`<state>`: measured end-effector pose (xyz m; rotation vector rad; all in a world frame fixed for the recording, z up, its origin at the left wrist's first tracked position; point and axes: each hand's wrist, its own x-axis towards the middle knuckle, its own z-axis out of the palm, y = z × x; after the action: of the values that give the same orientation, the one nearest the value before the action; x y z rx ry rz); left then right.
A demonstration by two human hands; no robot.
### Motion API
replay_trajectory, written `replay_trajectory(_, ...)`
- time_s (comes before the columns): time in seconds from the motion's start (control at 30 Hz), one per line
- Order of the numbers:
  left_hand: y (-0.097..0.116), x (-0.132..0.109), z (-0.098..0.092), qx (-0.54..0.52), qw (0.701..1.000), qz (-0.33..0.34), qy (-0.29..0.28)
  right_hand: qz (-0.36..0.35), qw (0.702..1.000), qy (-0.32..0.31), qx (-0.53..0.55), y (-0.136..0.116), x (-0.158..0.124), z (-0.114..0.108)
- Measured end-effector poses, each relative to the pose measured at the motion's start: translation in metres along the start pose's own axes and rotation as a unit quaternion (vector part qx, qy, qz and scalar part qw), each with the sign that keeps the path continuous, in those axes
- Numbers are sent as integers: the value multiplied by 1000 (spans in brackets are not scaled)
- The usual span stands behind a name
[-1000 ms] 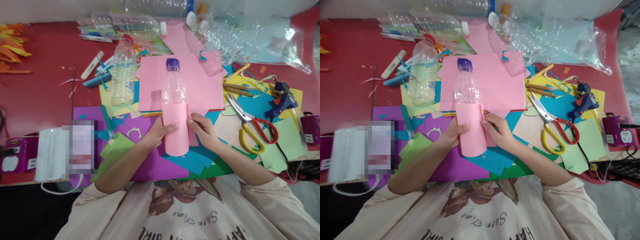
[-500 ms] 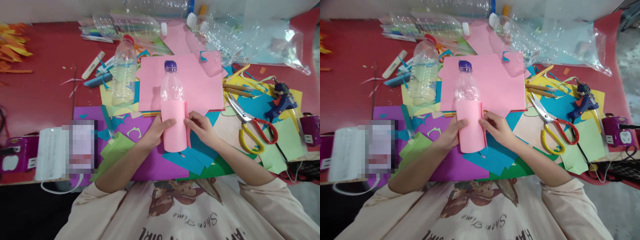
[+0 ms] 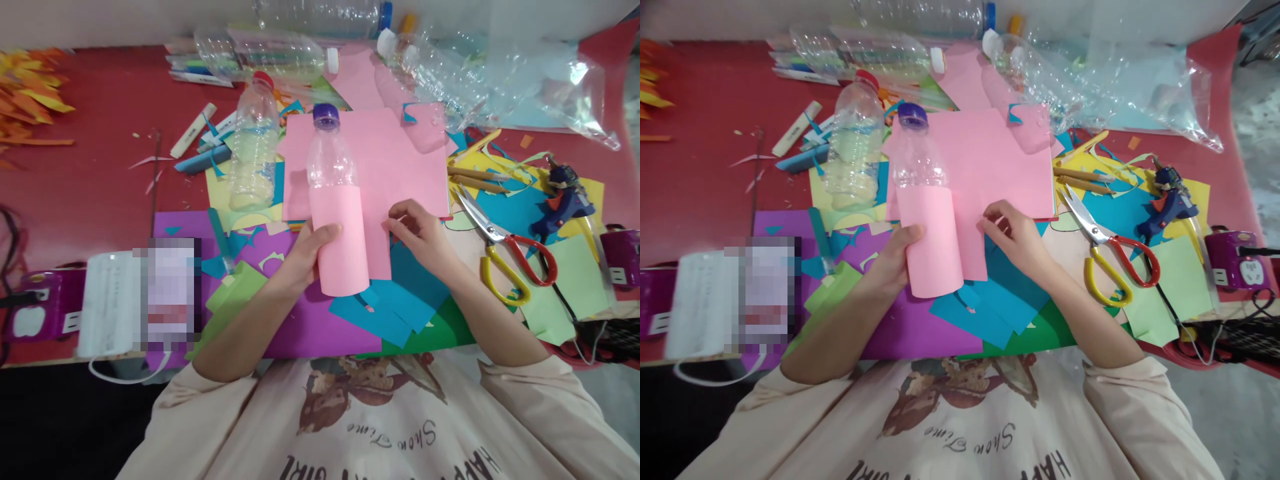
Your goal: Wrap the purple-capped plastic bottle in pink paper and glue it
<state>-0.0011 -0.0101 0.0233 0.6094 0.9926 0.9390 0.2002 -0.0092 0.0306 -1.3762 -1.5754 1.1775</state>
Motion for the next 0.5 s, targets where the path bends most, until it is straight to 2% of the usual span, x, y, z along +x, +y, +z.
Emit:
replay_trajectory(0.1,2,0,3,10,1000,5,18,3,990,49,-134,-9,-8,-41)
replay_trajectory(0.17,3,0,4,8,1000,6,27,38,958,167,-229,-7,-20,-83)
replay_trajectory(0.2,3,0,5,6,1000,8,28,68,927,246,-276,-3,-28,-106)
replay_trajectory(0.23,3,-1,5,5,1000,11,27,106,882,320,-329,2,-35,-127)
replay_trajectory(0.27,3,-1,5,5,1000,13,25,156,837,359,-382,8,-42,-147)
replay_trajectory(0.33,3,-2,4,8,1000,18,19,296,750,357,-472,21,-53,-175)
replay_trajectory(0.37,3,-2,4,10,1000,18,16,346,731,322,-492,28,-56,-182)
replay_trajectory(0.43,2,-2,4,12,1000,18,12,384,731,276,-491,39,-58,-188)
replay_trajectory(0.5,1,-2,5,15,1000,20,13,388,741,268,-479,50,-56,-187)
